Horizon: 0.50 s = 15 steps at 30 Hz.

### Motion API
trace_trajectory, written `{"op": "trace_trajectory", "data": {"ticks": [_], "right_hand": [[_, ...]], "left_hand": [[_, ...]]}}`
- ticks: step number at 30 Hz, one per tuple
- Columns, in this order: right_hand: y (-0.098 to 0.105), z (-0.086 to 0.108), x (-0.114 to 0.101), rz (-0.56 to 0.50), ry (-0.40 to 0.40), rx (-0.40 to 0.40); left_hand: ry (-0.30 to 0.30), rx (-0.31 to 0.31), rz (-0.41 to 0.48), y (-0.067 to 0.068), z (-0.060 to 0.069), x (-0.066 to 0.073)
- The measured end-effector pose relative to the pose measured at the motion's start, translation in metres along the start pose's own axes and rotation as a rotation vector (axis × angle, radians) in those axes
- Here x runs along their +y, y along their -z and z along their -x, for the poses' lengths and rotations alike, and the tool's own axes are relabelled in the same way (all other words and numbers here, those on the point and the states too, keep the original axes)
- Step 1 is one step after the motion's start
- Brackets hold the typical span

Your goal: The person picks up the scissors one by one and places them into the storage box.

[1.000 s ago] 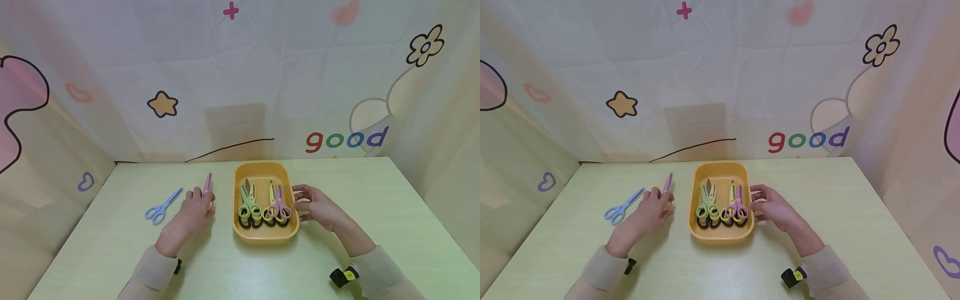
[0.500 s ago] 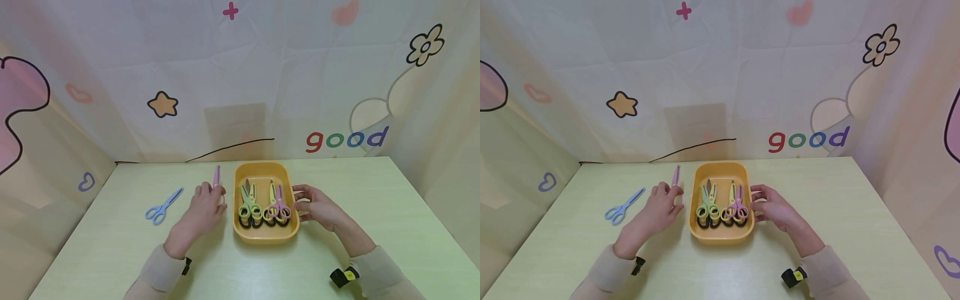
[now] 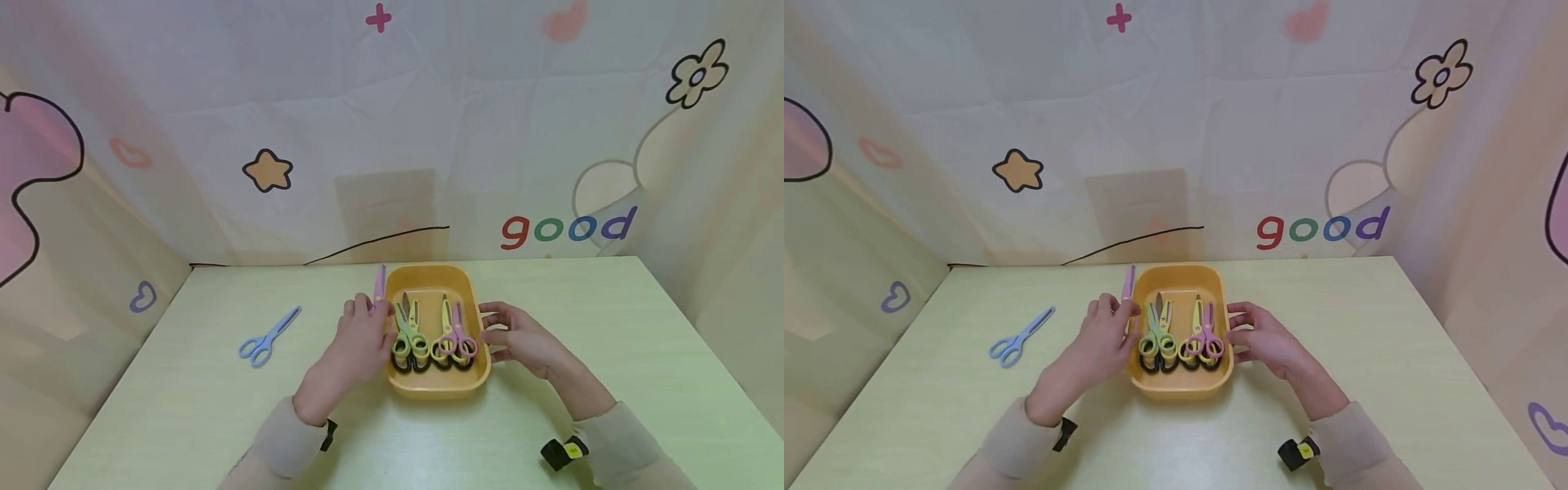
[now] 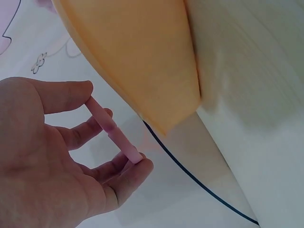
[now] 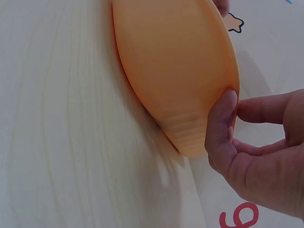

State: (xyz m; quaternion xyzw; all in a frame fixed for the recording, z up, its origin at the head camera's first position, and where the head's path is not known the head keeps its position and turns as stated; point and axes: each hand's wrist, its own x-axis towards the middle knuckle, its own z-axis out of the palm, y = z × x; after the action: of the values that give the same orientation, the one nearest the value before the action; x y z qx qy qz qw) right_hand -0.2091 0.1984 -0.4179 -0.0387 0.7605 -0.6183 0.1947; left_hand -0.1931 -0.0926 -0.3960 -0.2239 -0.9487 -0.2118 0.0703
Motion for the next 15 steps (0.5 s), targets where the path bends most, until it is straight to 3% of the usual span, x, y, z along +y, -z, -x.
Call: {"op": "trace_trajectory", "data": {"ticks": [9,15], "right_hand": [[-0.001,0.001,0.0,-0.001,-0.003,-0.003],[0.0,0.001,-0.001,0.001,0.004,-0.007]], "left_hand": [[-0.044,-0.015,0.015,-0.01,-0.007,0.02],[-0.049,-0.065,-0.016,-0.016,-0.014,0.032]]}}
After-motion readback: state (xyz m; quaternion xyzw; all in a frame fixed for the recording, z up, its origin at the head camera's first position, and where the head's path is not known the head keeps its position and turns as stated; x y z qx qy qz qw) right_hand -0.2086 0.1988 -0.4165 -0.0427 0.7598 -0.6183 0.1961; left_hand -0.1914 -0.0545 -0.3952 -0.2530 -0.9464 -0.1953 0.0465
